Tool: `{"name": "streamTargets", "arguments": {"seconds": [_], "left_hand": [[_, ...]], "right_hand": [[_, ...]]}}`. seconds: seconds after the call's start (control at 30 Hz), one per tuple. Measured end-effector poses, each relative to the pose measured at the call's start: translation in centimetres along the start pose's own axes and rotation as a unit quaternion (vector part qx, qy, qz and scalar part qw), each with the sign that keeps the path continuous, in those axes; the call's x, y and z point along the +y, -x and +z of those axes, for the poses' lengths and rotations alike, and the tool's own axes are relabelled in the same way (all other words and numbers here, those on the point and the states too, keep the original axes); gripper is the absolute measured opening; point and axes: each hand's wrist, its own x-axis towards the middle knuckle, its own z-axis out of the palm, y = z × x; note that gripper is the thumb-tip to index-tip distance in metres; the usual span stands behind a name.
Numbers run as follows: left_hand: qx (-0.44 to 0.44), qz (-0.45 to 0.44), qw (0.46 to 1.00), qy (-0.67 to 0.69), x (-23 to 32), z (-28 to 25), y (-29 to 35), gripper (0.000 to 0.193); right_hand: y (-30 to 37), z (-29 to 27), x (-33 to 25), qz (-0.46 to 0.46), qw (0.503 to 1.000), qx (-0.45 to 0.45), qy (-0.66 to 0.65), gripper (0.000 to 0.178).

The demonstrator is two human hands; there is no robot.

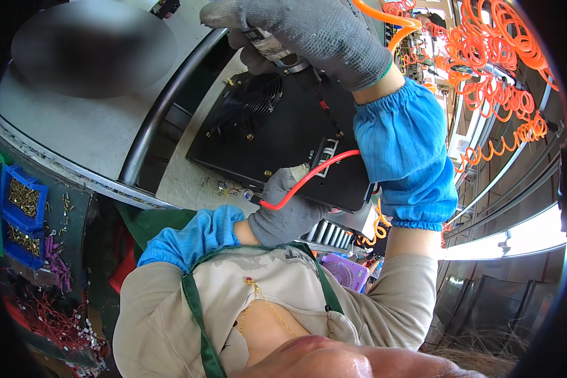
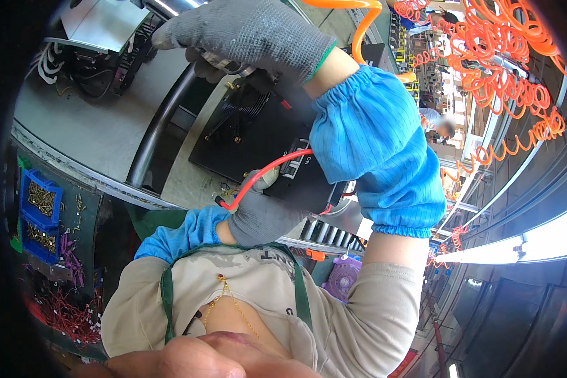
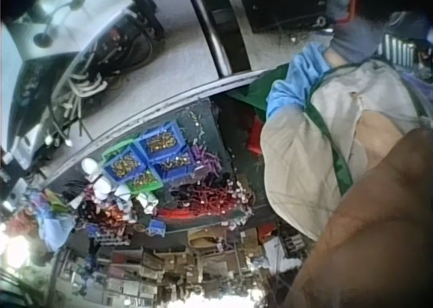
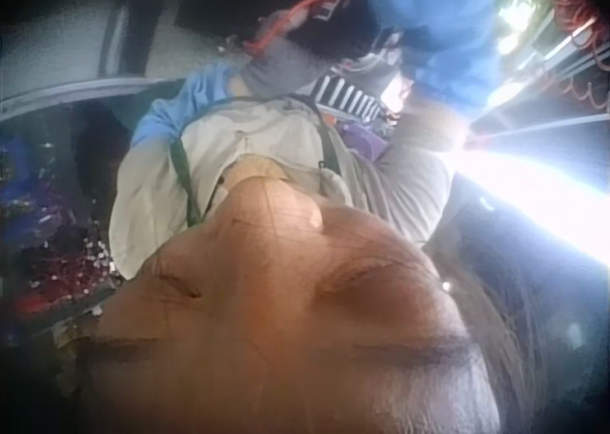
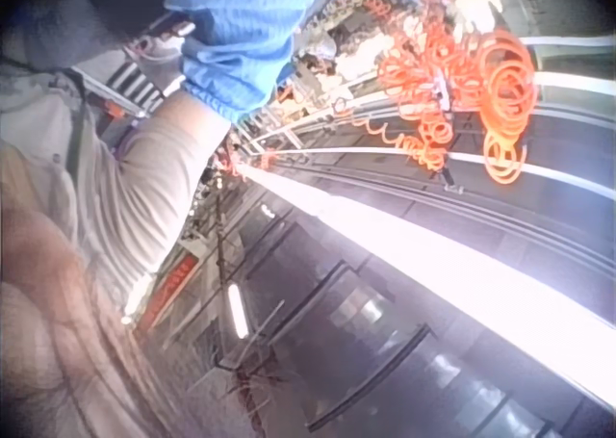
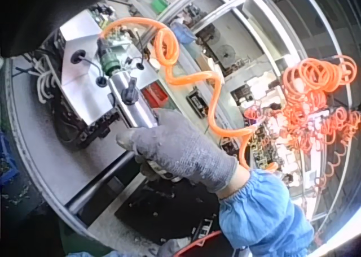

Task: Assembling electronic components on a production line using hand tools.

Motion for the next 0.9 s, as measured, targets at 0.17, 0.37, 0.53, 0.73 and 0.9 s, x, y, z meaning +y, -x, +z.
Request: {"name": "streamTargets", "arguments": {"seconds": [0.17, 0.37, 0.53, 0.73, 0.9], "left_hand": [[-0.102, 0.017, 0.987, -0.127, 0.8, 1.4, 1.3, 0.042], [-0.140, -0.093, 0.970, 0.178, 1.3, 1.1, 2.9, 0.034], [-0.086, 0.184, 0.766, -0.610, 9.0, -8.7, 7.7, 0.045], [0.612, 0.518, 0.181, -0.570, 28.0, -10.9, 27.5, 0.026], [0.718, 0.154, -0.063, -0.676, 41.7, -13.6, 39.2, 0.023]], "right_hand": [[0.7, 0.8, 1.5, -0.165, 0.977, 0.082, -0.104, 0.036], [3.3, -5.4, 8.0, -0.536, 0.816, 0.154, -0.151, 0.033], [2.8, -1.4, 5.8, -0.565, 0.789, 0.141, -0.196, 0.059], [3.5, -0.6, 4.9, -0.580, 0.789, 0.164, -0.120, 0.056], [5.9, -2.5, 8.6, -0.470, 0.783, 0.405, 0.029, 0.043]]}}
